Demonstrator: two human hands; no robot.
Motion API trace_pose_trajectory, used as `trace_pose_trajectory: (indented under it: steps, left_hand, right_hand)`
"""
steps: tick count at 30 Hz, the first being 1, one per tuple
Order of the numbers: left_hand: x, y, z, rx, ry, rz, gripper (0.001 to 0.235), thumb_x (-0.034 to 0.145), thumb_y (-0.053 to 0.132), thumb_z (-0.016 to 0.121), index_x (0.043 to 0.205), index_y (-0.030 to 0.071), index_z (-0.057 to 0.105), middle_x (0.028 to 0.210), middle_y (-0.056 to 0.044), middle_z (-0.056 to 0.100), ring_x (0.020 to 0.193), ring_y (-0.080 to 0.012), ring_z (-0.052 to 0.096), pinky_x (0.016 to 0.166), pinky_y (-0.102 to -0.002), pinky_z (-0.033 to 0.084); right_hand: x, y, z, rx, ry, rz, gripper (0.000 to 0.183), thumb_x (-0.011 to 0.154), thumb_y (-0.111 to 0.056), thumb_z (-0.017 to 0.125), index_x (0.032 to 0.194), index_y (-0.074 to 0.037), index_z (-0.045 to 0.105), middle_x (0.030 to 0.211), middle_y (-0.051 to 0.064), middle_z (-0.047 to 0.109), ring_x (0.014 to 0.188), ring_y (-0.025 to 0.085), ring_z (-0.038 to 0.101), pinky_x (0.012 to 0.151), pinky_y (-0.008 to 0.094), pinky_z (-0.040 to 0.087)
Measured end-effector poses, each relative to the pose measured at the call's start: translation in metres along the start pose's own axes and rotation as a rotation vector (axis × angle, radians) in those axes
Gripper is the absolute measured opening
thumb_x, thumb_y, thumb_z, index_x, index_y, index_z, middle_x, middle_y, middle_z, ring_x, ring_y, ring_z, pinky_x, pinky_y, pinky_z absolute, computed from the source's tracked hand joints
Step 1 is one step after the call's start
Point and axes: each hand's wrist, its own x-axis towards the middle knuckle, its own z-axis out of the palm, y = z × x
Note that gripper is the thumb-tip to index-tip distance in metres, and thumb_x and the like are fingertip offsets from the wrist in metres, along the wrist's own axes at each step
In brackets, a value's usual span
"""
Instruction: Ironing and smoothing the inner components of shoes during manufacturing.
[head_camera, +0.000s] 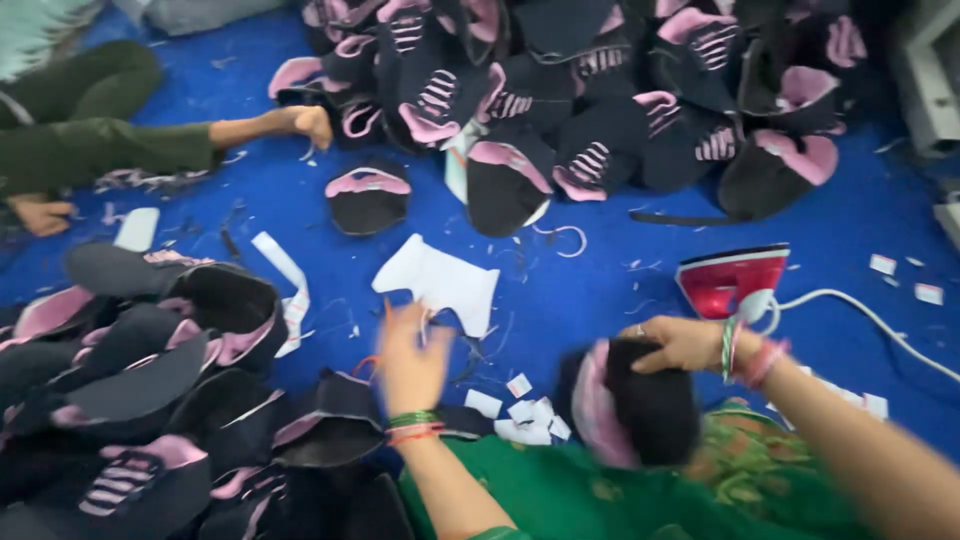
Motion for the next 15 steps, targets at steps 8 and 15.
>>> trace_pose_trajectory:
  steps: [8, 15]
  left_hand:
    - [-0.054, -0.135, -0.037, 0.855, 0.41, -1.178, 0.112, 0.047, 0.054, 0.095, 0.148, 0.038, 0.05, 0.158, -0.022, 0.03, 0.141, -0.047, 0.033, 0.093, -0.085, 0.029]
    - [-0.05, -0.127, -0.042, 0.733, 0.831, -0.688, 0.046, 0.082, 0.004, 0.068, 0.127, 0.013, 0.072, 0.119, -0.018, 0.071, 0.111, -0.0406, 0.065, 0.094, -0.052, 0.052]
  right_hand:
    - [0.001, -0.234, -0.074, 0.465, 0.644, -0.971, 0.041, 0.11, -0.006, 0.064, 0.147, -0.016, 0.05, 0.133, 0.004, 0.066, 0.118, 0.019, 0.068, 0.102, 0.041, 0.061]
    - [-0.124, -0.294, 0.136, 0.506, 0.412, -0.88, 0.04, 0.1, -0.012, 0.067, 0.136, -0.001, 0.051, 0.114, 0.017, 0.065, 0.099, 0.025, 0.069, 0.088, 0.045, 0.059]
